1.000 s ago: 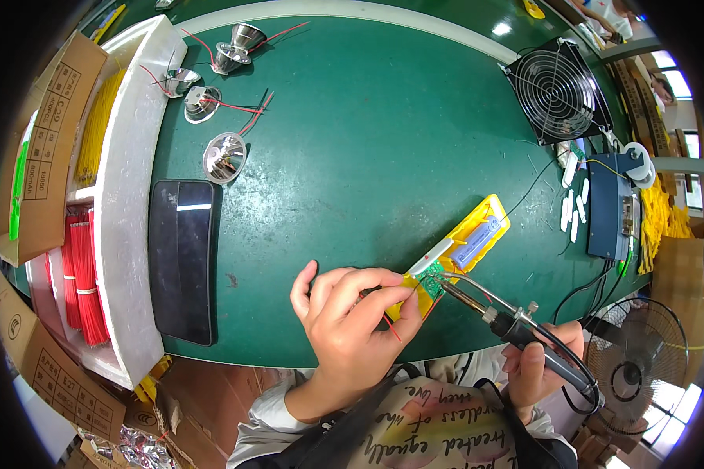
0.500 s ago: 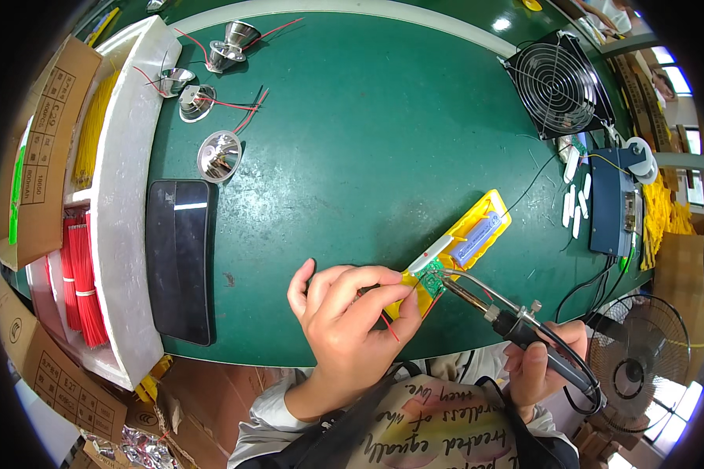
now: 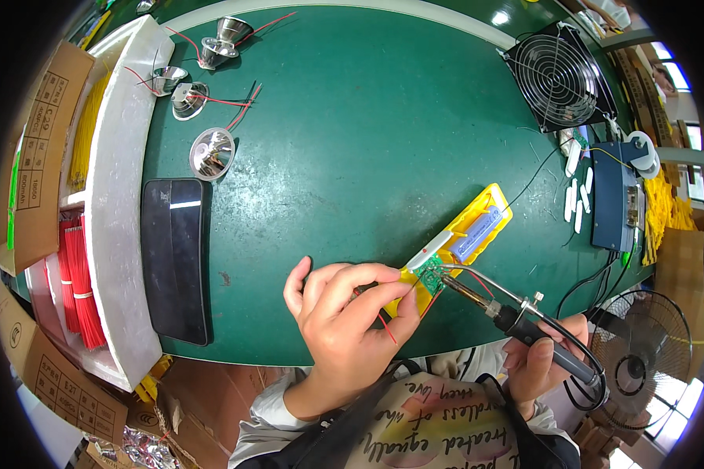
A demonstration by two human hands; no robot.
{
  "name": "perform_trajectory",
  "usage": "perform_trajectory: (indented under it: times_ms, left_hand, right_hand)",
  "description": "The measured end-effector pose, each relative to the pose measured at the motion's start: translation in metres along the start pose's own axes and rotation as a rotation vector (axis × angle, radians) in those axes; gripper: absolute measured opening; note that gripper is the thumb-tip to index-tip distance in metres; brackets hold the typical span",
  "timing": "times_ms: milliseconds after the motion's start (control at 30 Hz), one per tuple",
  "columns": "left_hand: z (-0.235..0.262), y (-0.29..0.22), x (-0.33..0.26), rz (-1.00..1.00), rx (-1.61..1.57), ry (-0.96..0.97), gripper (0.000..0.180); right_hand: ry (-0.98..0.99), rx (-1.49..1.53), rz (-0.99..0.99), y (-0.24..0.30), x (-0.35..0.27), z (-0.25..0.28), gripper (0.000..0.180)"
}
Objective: The person solders wires onto the circuit boards inside flashlight casings using a soldering iron, attaches reflectors, and places the assembled flashlights onto a conveyor belt.
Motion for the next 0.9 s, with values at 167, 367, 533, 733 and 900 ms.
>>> perform_trajectory:
  times_ms: [167,367,533,733,900]
  left_hand:
    - [0.0002,-0.0008,0.0004,0.000,0.005,-0.002,0.016]
    - [-0.0010,-0.0015,0.0002,-0.003,0.002,-0.010,0.016]
    - [-0.0002,-0.0003,-0.0005,-0.007,0.006,-0.007,0.017]
    - [-0.0016,0.0004,-0.0008,-0.015,0.020,-0.012,0.019]
    - [-0.0022,0.0010,-0.0032,-0.008,0.042,-0.002,0.016]
  right_hand:
    - [0.023,0.000,0.019,-0.0002,0.0002,0.0014,0.039]
    - [0.043,-0.124,0.140,0.0005,-0.0028,0.0025,0.038]
    - [0.034,-0.118,0.121,-0.0011,-0.0041,0.0020,0.038]
    - [0.041,-0.108,0.153,0.0012,-0.0042,0.0052,0.037]
    - [-0.059,-0.028,0.301,0.0007,-0.0060,0.0069,0.037]
Point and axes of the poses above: each hand's wrist, its own x-axis towards the middle knuckle, its own z-axis out of the back of the hand, y = z × x, the point moved 2 cm from there along x, towards the middle knuckle, and after that the axes turned 2 degrees about -x, right-handed, at the moved point
